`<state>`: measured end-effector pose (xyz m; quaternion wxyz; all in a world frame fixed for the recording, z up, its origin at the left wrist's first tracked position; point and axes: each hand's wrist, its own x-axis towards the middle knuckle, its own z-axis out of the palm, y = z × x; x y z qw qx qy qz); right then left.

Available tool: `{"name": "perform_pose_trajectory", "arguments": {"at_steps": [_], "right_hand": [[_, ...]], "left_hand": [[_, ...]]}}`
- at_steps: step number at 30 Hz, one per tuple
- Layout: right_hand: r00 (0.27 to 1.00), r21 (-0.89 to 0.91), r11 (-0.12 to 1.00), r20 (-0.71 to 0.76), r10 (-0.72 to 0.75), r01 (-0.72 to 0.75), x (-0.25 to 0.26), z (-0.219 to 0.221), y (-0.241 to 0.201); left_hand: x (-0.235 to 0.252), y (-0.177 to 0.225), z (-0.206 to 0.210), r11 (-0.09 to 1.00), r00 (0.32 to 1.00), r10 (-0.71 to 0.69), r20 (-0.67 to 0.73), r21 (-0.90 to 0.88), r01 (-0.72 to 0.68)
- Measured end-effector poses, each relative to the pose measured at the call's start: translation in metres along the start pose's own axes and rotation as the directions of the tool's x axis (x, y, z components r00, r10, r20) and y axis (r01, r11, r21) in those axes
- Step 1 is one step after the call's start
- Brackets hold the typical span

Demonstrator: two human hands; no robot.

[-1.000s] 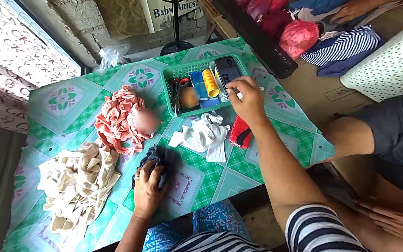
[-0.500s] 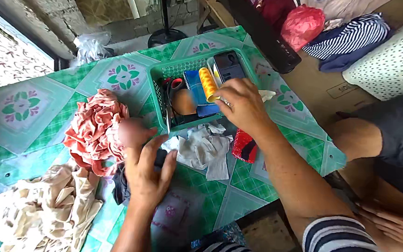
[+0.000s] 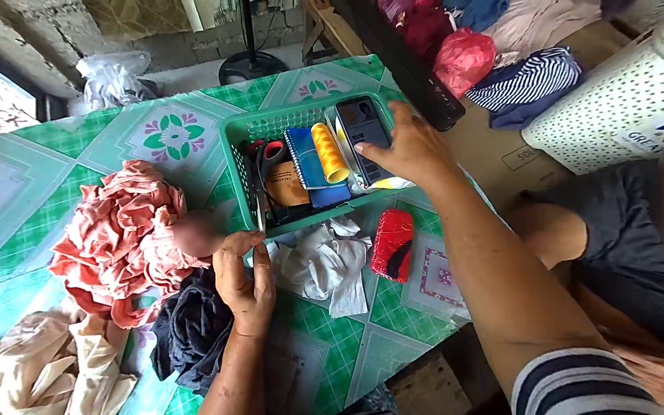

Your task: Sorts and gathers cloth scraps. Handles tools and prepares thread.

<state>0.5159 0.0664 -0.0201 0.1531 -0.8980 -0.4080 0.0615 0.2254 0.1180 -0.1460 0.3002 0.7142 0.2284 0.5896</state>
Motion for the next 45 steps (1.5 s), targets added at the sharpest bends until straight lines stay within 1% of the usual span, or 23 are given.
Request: {"name": "perform_pose_trajectory", "arguments": {"at_steps": [3, 7, 11, 14, 16, 17, 19, 22, 24, 25, 27, 28, 29, 30, 32, 33, 35, 37, 38, 40, 42, 44, 45], "right_hand": [[0.998, -0.085, 0.996, 0.055, 0.038, -0.033, 0.012, 0.0, -0.015], [0.998, -0.12, 0.992, 0.054, 0.043, -0.036, 0.021, 0.001, -0.025], [0.999, 0.045, 0.998, -0.043, 0.033, -0.031, 0.033, -0.008, -0.006], [0.998, 0.125, 0.992, -0.049, 0.042, -0.035, 0.037, -0.014, 0.017], [0.998, 0.186, 0.982, -0.051, 0.033, -0.023, 0.029, -0.019, 0.031], [0.998, 0.232, 0.973, -0.055, 0.031, -0.017, 0.023, -0.021, 0.038], [0.997, 0.359, 0.933, -0.075, 0.02, 0.009, 0.009, -0.018, 0.056], [0.991, 0.555, 0.827, -0.129, -0.019, 0.088, -0.012, 0.004, 0.084], [0.978, 0.657, 0.741, -0.208, -0.002, 0.141, -0.023, 0.024, 0.097], [0.969, 0.703, 0.694, -0.243, 0.03, 0.155, -0.027, 0.035, 0.103], [0.954, 0.773, 0.618, -0.273, 0.123, 0.141, -0.033, 0.054, 0.112], [0.951, 0.792, 0.597, -0.27, 0.151, 0.13, -0.036, 0.063, 0.116], [0.951, 0.797, 0.592, -0.263, 0.161, 0.121, -0.039, 0.07, 0.122], [0.956, 0.79, 0.602, -0.254, 0.146, 0.118, -0.042, 0.077, 0.128], [0.956, 0.78, 0.606, -0.275, 0.107, 0.157, -0.044, 0.087, 0.138], [0.952, 0.783, 0.595, -0.292, 0.092, 0.182, -0.042, 0.091, 0.142], [0.943, 0.789, 0.572, -0.324, 0.072, 0.227, -0.038, 0.096, 0.145], [0.948, 0.792, 0.569, -0.311, 0.064, 0.222, -0.037, 0.096, 0.145], [0.953, 0.791, 0.575, -0.296, 0.061, 0.209, -0.037, 0.095, 0.145], [0.961, 0.793, 0.579, -0.272, 0.058, 0.189, -0.039, 0.093, 0.145], [0.957, 0.793, 0.576, -0.284, 0.06, 0.199, -0.039, 0.094, 0.144], [0.95, 0.791, 0.572, -0.306, 0.06, 0.218, -0.039, 0.096, 0.143], [0.949, 0.791, 0.57, -0.311, 0.059, 0.224, -0.039, 0.096, 0.142]], "left_hand": [[0.0, 0.0, 0.0, 1.0, 1.0, -0.004, 0.002, -0.007, 0.004], [0.001, 0.001, 0.0, 0.999, 1.0, -0.025, -0.003, -0.026, 0.025], [0.002, 0.002, -0.001, 0.999, 1.0, -0.017, -0.017, -0.04, 0.016], [0.001, 0.013, -0.003, 0.996, 0.996, 0.083, -0.016, 0.013, -0.083], [0.007, 0.034, 0.0, 0.99, 0.99, 0.137, 0.042, 0.026, -0.139], [0.013, 0.046, 0.003, 0.988, 0.983, 0.154, 0.1, 0.018, -0.156], [0.03, 0.064, 0.016, 0.987, 0.954, 0.147, 0.262, 0.024, -0.158], [0.072, 0.063, 0.046, 0.984, 0.873, 0.058, 0.485, 0.12, -0.132], [0.109, 0.05, 0.075, 0.974, 0.818, -0.092, 0.567, 0.223, -0.045], [0.127, 0.044, 0.09, 0.956, 0.777, -0.205, 0.595, 0.291, 0.03], [0.159, 0.035, 0.119, 0.879, 0.646, -0.443, 0.621, 0.444, 0.175], [0.172, 0.029, 0.133, 0.84, 0.582, -0.523, 0.622, 0.49, 0.232], [0.182, 0.022, 0.144, 0.813, 0.54, -0.571, 0.618, 0.518, 0.267], [0.19, 0.018, 0.154, 0.794, 0.517, -0.6, 0.611, 0.535, 0.289], [0.2, 0.014, 0.17, 0.765, 0.496, -0.633, 0.594, 0.577, 0.286], [0.204, 0.014, 0.176, 0.752, 0.499, -0.638, 0.586, 0.613, 0.242], [0.21, 0.016, 0.183, 0.729, 0.541, -0.611, 0.578, 0.677, 0.101], [0.214, 0.019, 0.186, 0.703, 0.585, -0.57, 0.577, 0.711, -0.016], [0.215, 0.021, 0.187, 0.686, 0.582, -0.575, 0.575, 0.726, -0.041], [0.215, 0.022, 0.189, 0.632, 0.547, -0.619, 0.563, 0.771, -0.079], [0.212, 0.023, 0.194, 0.584, 0.518, -0.653, 0.552, 0.803, -0.121], [0.207, 0.022, 0.2, 0.586, 0.496, -0.655, 0.57, 0.798, -0.143], [0.205, 0.022, 0.203, 0.596, 0.481, -0.662, 0.575, 0.793, -0.128]]}}
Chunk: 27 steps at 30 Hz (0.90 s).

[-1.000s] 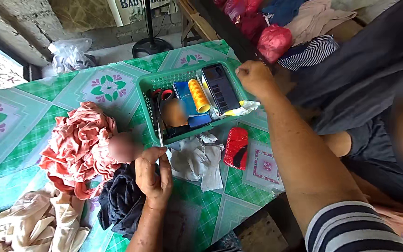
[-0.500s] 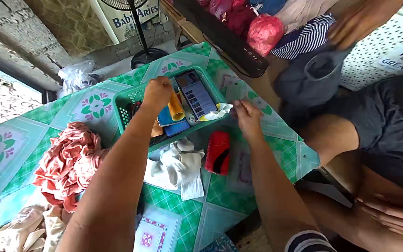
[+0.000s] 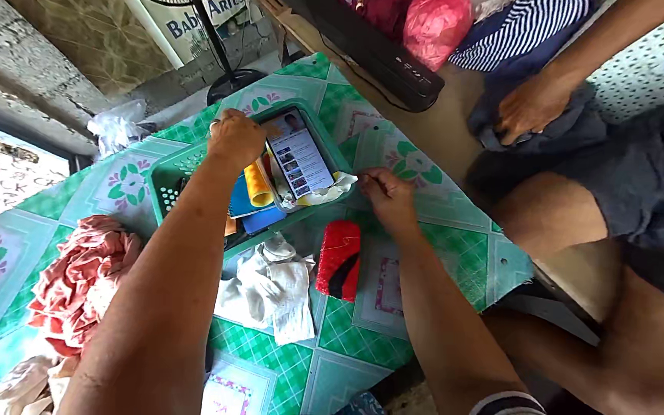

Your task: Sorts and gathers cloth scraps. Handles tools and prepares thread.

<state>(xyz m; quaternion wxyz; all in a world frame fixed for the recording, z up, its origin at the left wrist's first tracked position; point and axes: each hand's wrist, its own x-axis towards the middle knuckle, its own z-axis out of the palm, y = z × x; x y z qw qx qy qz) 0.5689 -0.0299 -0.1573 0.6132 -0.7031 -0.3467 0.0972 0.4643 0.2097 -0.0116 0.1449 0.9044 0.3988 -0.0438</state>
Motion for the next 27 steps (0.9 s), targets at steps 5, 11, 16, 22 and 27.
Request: {"name": "perform_pose_trajectory", "arguments": {"at_steps": [5, 11, 16, 22, 27], "right_hand": [[1.0, 0.009, 1.0, -0.004, -0.007, 0.007, -0.001, 0.0, 0.0], [1.0, 0.012, 1.0, -0.008, -0.019, 0.019, 0.002, 0.002, 0.002], [1.0, -0.029, 0.999, -0.011, -0.023, 0.023, 0.003, 0.002, 0.001], [1.0, -0.021, 0.999, -0.008, -0.024, 0.023, 0.004, 0.002, 0.002], [1.0, -0.01, 1.0, -0.005, -0.021, 0.021, 0.003, 0.003, 0.001]], "left_hand": [[-0.003, 0.009, 0.014, 0.978, 0.994, -0.111, -0.001, -0.178, 0.109], [0.0, -0.001, 0.022, 0.807, 0.978, -0.205, -0.034, -0.571, 0.15], [0.0, -0.001, 0.026, 0.811, 0.978, -0.175, -0.113, -0.58, 0.078], [-0.013, 0.01, 0.018, 0.886, 0.971, -0.026, -0.237, -0.456, -0.088], [-0.023, 0.007, 0.013, 0.617, 1.0, 0.028, 0.011, -0.787, -0.009]]}}
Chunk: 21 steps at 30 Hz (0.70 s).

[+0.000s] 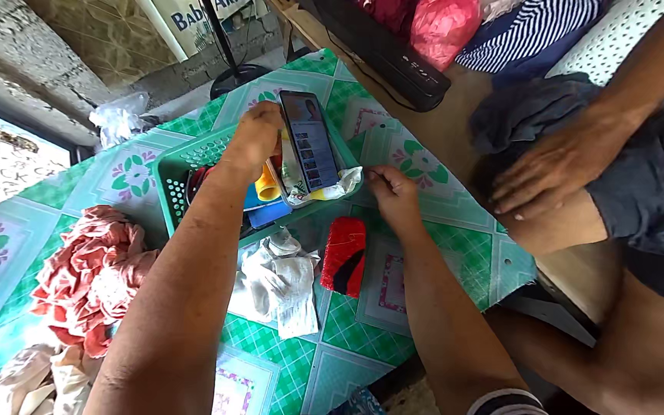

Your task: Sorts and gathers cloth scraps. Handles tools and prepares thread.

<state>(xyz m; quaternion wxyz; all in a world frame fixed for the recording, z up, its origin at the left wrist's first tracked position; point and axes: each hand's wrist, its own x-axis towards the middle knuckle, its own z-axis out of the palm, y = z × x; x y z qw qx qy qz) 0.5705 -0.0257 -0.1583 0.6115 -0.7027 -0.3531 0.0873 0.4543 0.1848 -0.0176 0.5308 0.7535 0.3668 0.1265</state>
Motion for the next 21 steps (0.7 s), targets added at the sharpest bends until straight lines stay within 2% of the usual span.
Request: {"name": "perform_pose_trajectory", "arguments": {"at_steps": [2, 13, 21], "right_hand": [[1.0, 0.005, 1.0, -0.001, 0.004, -0.004, 0.0, 0.0, 0.0], [1.0, -0.005, 1.0, 0.007, -0.01, 0.01, -0.001, -0.001, -0.001], [0.999, -0.023, 0.999, -0.002, -0.033, 0.033, 0.001, 0.001, 0.002]], "left_hand": [[-0.006, 0.004, 0.0, 0.996, 0.998, -0.045, 0.047, -0.068, 0.048], [-0.011, 0.007, 0.005, 0.98, 0.967, -0.154, 0.202, -0.094, 0.176], [-0.012, 0.0, 0.011, 0.983, 0.984, -0.12, 0.133, -0.125, 0.136]]}}
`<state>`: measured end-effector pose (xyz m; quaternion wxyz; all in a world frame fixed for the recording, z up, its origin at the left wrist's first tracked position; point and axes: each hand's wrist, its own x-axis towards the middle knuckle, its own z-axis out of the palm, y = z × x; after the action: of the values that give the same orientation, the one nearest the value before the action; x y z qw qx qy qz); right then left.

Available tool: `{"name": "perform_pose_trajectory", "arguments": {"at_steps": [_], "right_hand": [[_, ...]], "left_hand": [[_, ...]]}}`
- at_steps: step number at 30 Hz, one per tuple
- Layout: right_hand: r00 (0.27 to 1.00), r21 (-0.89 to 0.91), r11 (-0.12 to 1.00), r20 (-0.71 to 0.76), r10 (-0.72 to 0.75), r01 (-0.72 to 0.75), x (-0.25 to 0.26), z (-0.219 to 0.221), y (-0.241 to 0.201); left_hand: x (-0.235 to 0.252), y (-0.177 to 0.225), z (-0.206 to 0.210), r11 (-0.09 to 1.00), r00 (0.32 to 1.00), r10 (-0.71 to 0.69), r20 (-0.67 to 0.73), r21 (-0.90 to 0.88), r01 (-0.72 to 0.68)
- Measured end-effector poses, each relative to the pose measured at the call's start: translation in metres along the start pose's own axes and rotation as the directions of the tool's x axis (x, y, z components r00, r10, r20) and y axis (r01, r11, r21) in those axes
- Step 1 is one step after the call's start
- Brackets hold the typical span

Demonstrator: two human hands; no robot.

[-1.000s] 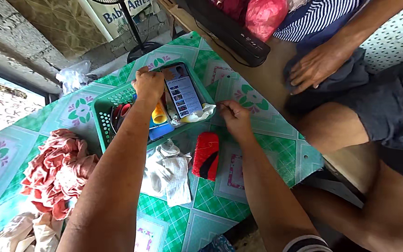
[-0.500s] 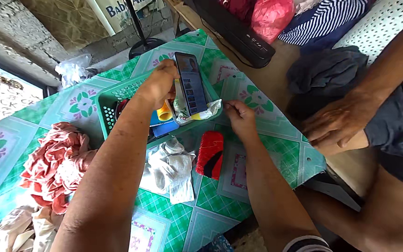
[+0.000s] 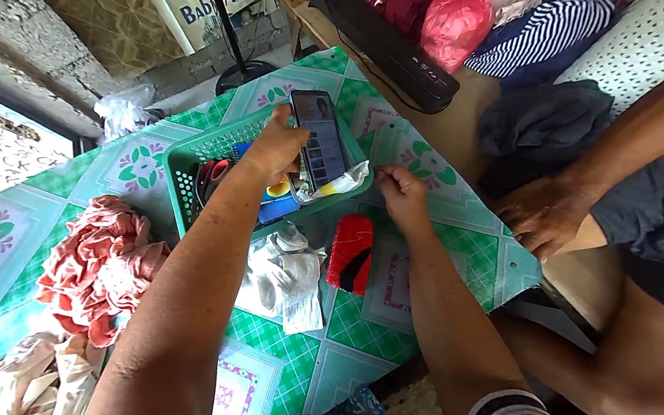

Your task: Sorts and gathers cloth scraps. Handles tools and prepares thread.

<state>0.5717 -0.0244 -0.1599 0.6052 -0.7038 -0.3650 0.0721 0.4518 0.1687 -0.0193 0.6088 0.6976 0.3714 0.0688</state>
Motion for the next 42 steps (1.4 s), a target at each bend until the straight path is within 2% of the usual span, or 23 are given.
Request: {"name": "perform_pose_trajectory", "arguments": {"at_steps": [8, 15, 20, 21, 23, 25, 27, 29, 31, 32, 34, 35, 36, 38, 40, 42], "right_hand": [[1.0, -0.067, 0.998, 0.011, 0.021, -0.021, -0.002, -0.001, -0.008], [0.999, -0.007, 0.999, -0.022, 0.044, -0.044, -0.007, -0.008, -0.011], [0.974, -0.06, 0.982, -0.13, -0.187, 0.18, 0.008, -0.015, -0.034], [0.965, -0.102, 0.966, -0.086, -0.248, 0.239, 0.016, -0.012, -0.045], [0.944, -0.197, 0.924, 0.103, -0.313, 0.328, 0.036, -0.003, -0.067], [0.898, -0.241, 0.893, 0.33, -0.292, 0.379, 0.057, 0.012, -0.086], [0.811, -0.293, 0.869, 0.555, -0.186, 0.4, 0.075, 0.032, -0.098], [0.696, -0.42, 0.807, 0.718, 0.015, 0.416, 0.086, 0.052, -0.107], [0.592, -0.559, 0.685, 0.773, 0.227, 0.467, 0.087, 0.067, -0.118], [0.564, -0.597, 0.629, 0.774, 0.289, 0.497, 0.086, 0.073, -0.122], [0.527, -0.618, 0.573, 0.777, 0.343, 0.539, 0.083, 0.08, -0.126], [0.52, -0.61, 0.578, 0.784, 0.34, 0.542, 0.083, 0.08, -0.124], [0.529, -0.595, 0.613, 0.788, 0.316, 0.521, 0.084, 0.078, -0.121], [0.63, -0.511, 0.776, 0.752, 0.195, 0.37, 0.088, 0.065, -0.11], [0.779, -0.295, 0.94, 0.624, 0.053, 0.173, 0.088, 0.049, -0.099], [0.893, -0.016, 1.0, 0.451, -0.006, 0.015, 0.086, 0.033, -0.095]], "left_hand": [[0.003, -0.009, -0.001, 0.999, 0.999, 0.039, -0.028, 0.011, -0.038], [-0.002, -0.009, -0.013, 0.975, 0.996, 0.071, -0.061, -0.205, -0.082], [-0.011, 0.01, -0.045, 0.927, 0.983, 0.145, -0.114, -0.332, -0.175], [-0.012, 0.014, -0.052, 0.92, 0.978, 0.157, -0.136, -0.339, -0.194], [-0.014, 0.022, -0.065, 0.909, 0.97, 0.178, -0.167, -0.35, -0.228], [-0.014, 0.027, -0.074, 0.893, 0.961, 0.199, -0.19, -0.369, -0.258], [-0.016, 0.029, -0.081, 0.876, 0.954, 0.207, -0.216, -0.394, -0.279], [-0.018, 0.029, -0.082, 0.866, 0.953, 0.202, -0.228, -0.413, -0.282], [-0.019, 0.028, -0.081, 0.863, 0.955, 0.192, -0.228, -0.424, -0.275], [-0.019, 0.027, -0.08, 0.864, 0.956, 0.183, -0.23, -0.427, -0.268], [-0.021, 0.026, -0.076, 0.867, 0.956, 0.17, -0.237, -0.425, -0.26], [-0.021, 0.024, -0.075, 0.868, 0.957, 0.172, -0.233, -0.424, -0.259], [-0.021, 0.022, -0.075, 0.87, 0.958, 0.18, -0.225, -0.419, -0.261], [-0.02, 0.019, -0.078, 0.873, 0.958, 0.195, -0.211, -0.409, -0.268], [-0.022, 0.016, -0.08, 0.88, 0.959, 0.192, -0.209, -0.396, -0.263], [-0.022, 0.012, -0.079, 0.904, 0.964, 0.172, -0.202, -0.357, -0.236]]}}
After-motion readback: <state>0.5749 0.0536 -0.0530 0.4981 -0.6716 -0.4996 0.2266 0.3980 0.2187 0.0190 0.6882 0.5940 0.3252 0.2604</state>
